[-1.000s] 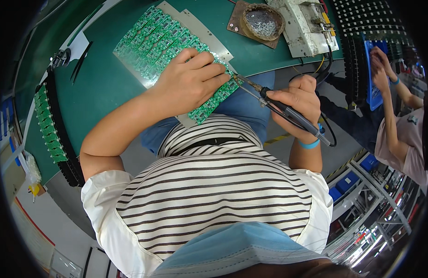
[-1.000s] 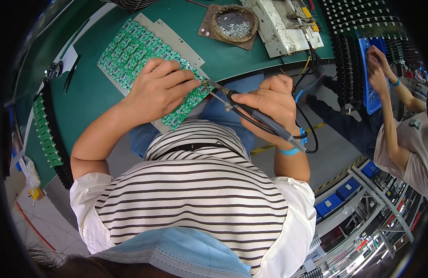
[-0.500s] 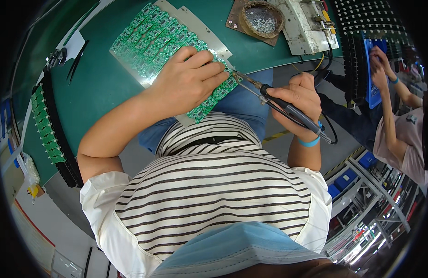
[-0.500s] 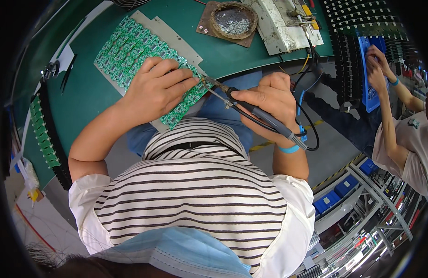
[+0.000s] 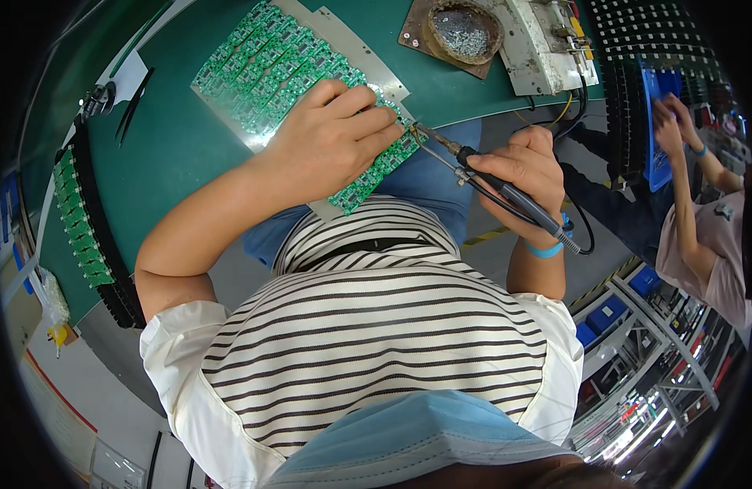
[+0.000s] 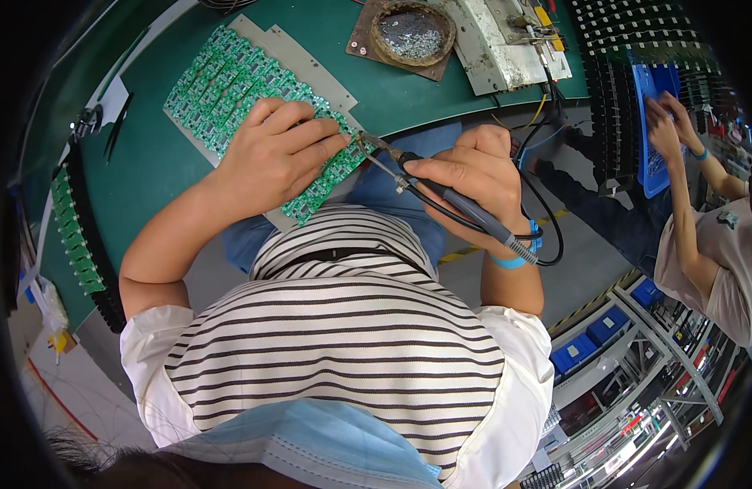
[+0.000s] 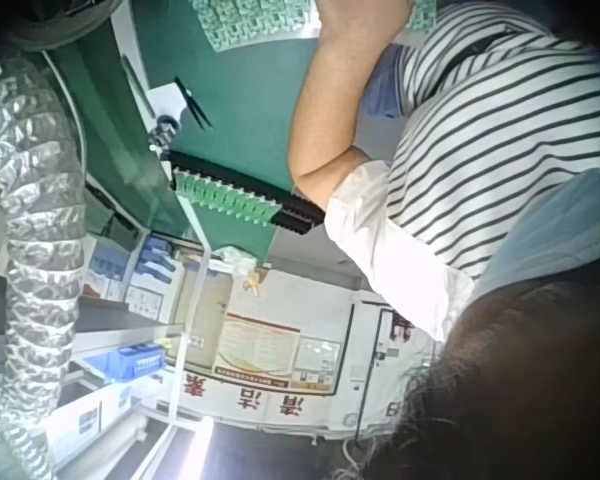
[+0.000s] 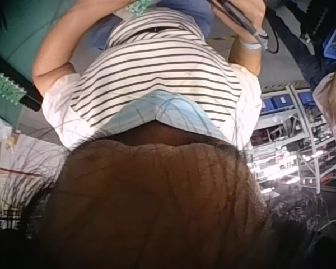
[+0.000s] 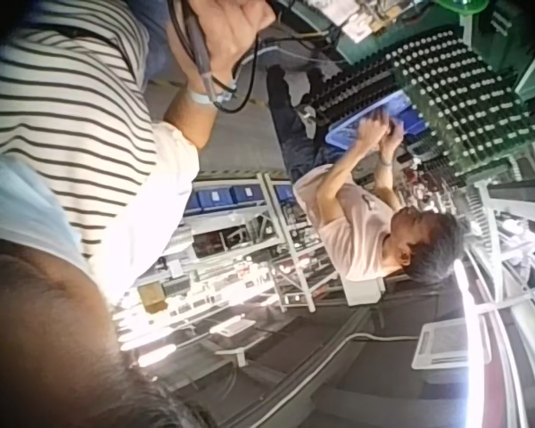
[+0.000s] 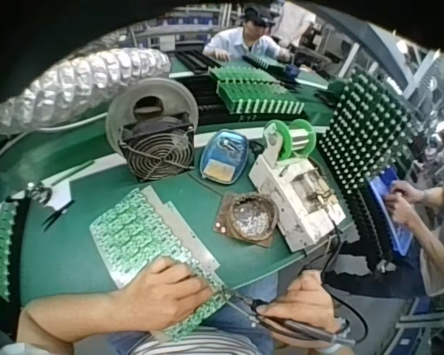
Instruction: The person flips and aligns a circuit board on a metal plate on the table, then solders components on the circuit board using a soldering iron.
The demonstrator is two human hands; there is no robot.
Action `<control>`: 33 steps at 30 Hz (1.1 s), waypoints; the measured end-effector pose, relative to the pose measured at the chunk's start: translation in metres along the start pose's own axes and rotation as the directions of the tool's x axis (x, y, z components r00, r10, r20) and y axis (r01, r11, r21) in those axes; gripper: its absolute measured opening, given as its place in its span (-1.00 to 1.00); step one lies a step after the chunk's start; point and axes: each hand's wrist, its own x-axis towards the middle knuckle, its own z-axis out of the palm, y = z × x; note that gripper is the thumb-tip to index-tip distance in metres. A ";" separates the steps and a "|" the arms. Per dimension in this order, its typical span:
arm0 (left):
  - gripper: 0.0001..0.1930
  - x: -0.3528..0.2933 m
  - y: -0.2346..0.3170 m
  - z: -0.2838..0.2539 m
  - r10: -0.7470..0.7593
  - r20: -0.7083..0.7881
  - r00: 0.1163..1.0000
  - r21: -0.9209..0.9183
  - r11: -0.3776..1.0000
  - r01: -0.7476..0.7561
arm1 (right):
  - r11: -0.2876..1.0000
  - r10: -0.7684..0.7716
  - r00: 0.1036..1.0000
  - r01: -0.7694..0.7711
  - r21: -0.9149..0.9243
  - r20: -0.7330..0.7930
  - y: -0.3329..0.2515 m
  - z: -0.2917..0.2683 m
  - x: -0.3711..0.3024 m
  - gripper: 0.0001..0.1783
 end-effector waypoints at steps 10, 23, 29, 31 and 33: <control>-0.75 0.000 0.000 0.000 -0.002 0.007 1.000 -0.010 1.000 0.002 | 0.998 -0.016 1.000 0.015 -0.056 -0.006 -0.002 0.002 0.000 -0.73; -0.74 -0.001 0.000 0.000 -0.006 0.016 1.000 -0.008 1.000 0.006 | 0.996 -0.039 0.999 0.037 -0.078 -0.021 -0.006 0.003 0.001 -0.76; -0.74 -0.002 0.000 0.002 -0.003 -0.008 1.000 -0.008 1.000 0.003 | 0.993 -0.047 0.999 0.045 -0.108 -0.021 -0.006 0.005 0.004 -0.77; -0.73 -0.002 0.000 0.002 -0.004 -0.014 1.000 -0.017 1.000 0.004 | 0.993 -0.053 0.999 0.052 -0.104 -0.009 -0.008 0.002 0.007 -0.78; -0.73 -0.001 0.000 0.002 -0.005 -0.021 1.000 -0.025 1.000 0.005 | 0.993 -0.060 0.998 0.060 -0.099 0.004 -0.010 0.000 0.009 -0.79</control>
